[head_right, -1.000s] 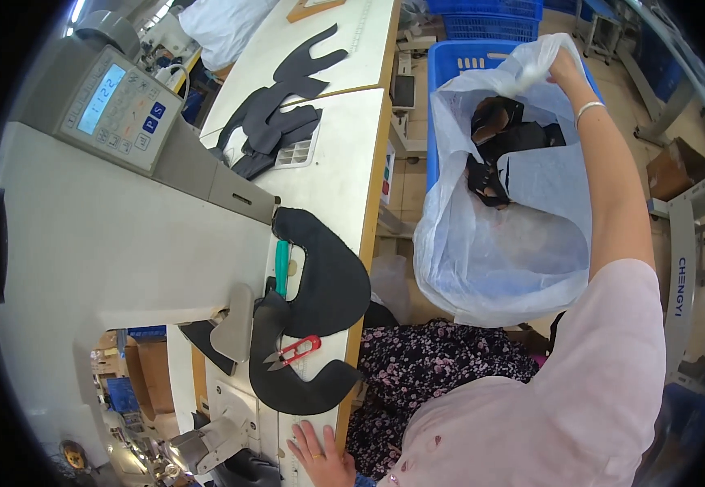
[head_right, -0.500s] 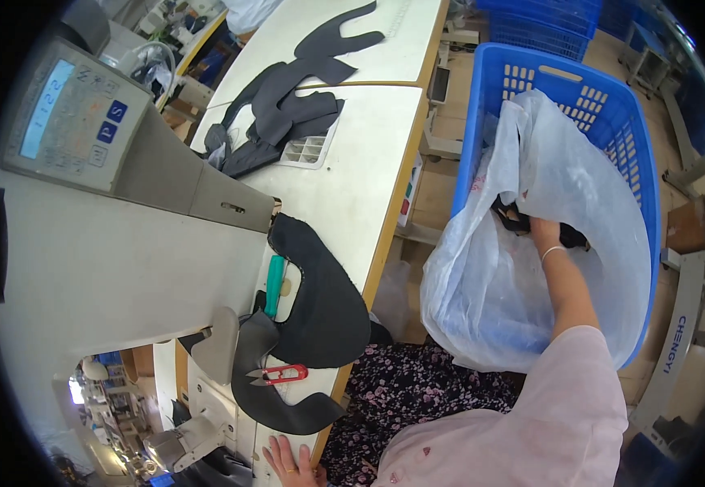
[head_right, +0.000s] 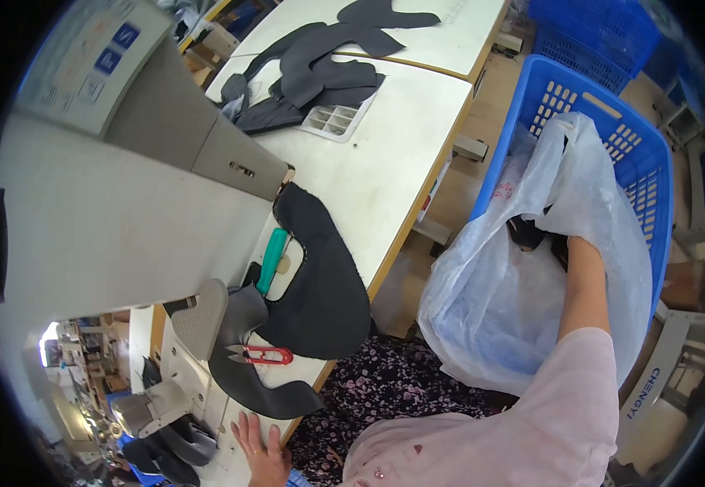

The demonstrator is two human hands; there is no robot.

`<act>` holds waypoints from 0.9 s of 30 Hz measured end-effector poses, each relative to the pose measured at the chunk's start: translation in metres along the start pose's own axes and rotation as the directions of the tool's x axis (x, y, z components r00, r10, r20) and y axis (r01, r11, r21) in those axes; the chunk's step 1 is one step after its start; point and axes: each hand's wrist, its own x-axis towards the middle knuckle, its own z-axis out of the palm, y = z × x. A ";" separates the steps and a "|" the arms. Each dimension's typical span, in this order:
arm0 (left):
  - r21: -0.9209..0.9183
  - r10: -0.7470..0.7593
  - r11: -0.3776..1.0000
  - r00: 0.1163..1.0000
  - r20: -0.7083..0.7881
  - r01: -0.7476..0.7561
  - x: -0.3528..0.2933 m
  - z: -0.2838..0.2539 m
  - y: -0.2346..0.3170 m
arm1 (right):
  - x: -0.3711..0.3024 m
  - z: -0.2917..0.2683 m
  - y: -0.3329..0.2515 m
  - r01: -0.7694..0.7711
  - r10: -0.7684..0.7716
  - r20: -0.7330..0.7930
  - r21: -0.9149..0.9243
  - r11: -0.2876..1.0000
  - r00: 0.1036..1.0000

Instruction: Stitching black shoe components together using an industrial sewing machine.

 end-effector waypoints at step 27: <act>-0.396 0.009 0.746 0.601 -0.799 -0.536 0.223 -0.085 0.073 | -0.314 -0.345 -0.177 0.966 -0.809 -0.584 0.240 -0.092 0.068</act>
